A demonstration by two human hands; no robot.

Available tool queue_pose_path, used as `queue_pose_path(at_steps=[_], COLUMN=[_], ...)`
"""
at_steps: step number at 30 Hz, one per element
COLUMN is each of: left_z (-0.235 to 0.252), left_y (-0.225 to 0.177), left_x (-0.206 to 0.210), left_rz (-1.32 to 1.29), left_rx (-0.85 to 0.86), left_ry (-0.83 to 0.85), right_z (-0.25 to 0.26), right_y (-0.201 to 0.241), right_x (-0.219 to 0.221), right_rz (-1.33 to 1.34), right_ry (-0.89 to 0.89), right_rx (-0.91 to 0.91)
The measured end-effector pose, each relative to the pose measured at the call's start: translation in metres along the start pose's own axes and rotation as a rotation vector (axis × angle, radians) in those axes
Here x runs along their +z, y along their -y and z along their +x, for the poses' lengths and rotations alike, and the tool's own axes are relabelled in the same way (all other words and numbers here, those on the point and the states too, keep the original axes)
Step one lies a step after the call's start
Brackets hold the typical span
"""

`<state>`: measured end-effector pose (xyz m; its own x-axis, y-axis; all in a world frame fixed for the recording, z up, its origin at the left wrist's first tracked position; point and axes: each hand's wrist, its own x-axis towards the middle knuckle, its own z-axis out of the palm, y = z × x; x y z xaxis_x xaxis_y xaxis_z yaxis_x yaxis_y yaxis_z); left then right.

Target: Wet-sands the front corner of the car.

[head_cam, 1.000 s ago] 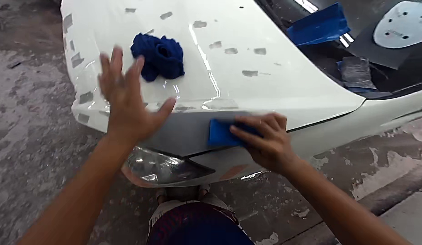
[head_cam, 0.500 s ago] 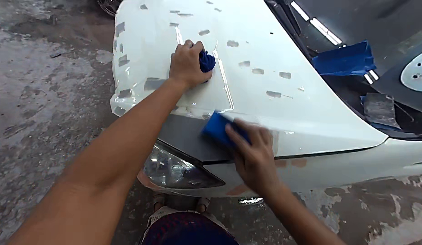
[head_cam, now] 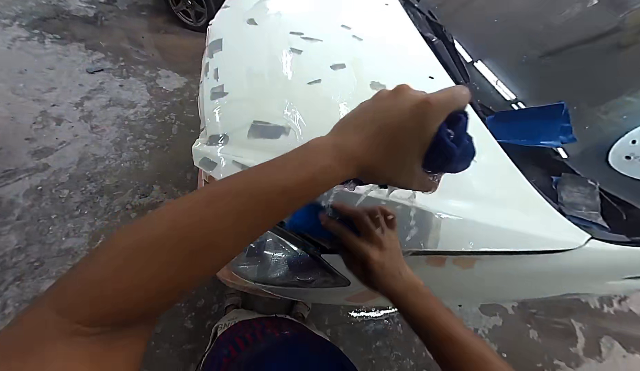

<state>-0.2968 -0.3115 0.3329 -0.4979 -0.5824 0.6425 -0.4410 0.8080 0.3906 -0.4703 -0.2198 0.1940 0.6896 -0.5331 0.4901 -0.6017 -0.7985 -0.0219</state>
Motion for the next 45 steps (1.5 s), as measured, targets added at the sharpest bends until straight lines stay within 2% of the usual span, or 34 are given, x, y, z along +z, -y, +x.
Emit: queue_pose_path(at_steps=[4,8,11,13,15,16,18,21,24,28,30,34,39,43,45], left_z=[0.006,0.010,0.012,0.007,-0.009,-0.024,-0.063,-0.130,-0.182,-0.225,-0.227,-0.228,-0.229,-0.232,-0.232], left_y=[0.009,0.045,0.086,0.113,0.132,0.139,0.151,0.172,0.180,0.179,0.181,0.180,0.180,0.178,0.177], left_x=[0.009,-0.019,-0.019,-0.013,-0.018,-0.026,-0.045,-0.057,-0.048,-0.029,-0.029,-0.025,-0.026,-0.024,-0.025], left_rz=[0.001,0.026,0.006,0.029,0.101,0.128,0.188,0.194,0.161,0.179,0.188,0.187,0.183,0.172,0.183], left_rx=[0.058,-0.009,-0.046,-0.178,-0.348,-0.378,-0.370,-0.471,-0.573,-0.618,-0.626,-0.650,-0.662,-0.663,-0.664], left_ry=[-0.092,-0.255,-0.380,-0.240,0.045,0.146,0.177,0.082,-0.071,-0.235,-0.259,-0.254,-0.302,-0.280,-0.288], right_z=[0.036,0.002,0.030,0.052,0.044,0.031,0.013,0.041,0.082,0.057,0.063,0.101,0.072,0.106,0.104], right_y=[0.001,0.018,0.001,0.002,0.022,0.033,0.041,0.034,0.034,0.064,0.059,0.053,0.073,0.060,0.069], right_x=[0.009,0.000,0.007,0.017,0.018,0.016,0.016,0.025,0.039,0.035,0.037,0.049,0.038,0.053,0.051], right_rz=[-0.017,0.036,0.008,-0.021,-0.036,-0.026,-0.002,-0.043,-0.096,-0.112,-0.125,-0.171,-0.167,-0.198,-0.183], right_ry=[-0.066,0.046,0.007,-0.038,-0.018,0.003,0.029,0.011,0.002,0.062,0.061,0.078,0.115,0.092,0.114], right_rx=[0.150,-0.014,-0.007,0.103,0.146,0.118,0.031,0.039,0.163,0.131,0.099,0.213,0.141,0.204,0.203])
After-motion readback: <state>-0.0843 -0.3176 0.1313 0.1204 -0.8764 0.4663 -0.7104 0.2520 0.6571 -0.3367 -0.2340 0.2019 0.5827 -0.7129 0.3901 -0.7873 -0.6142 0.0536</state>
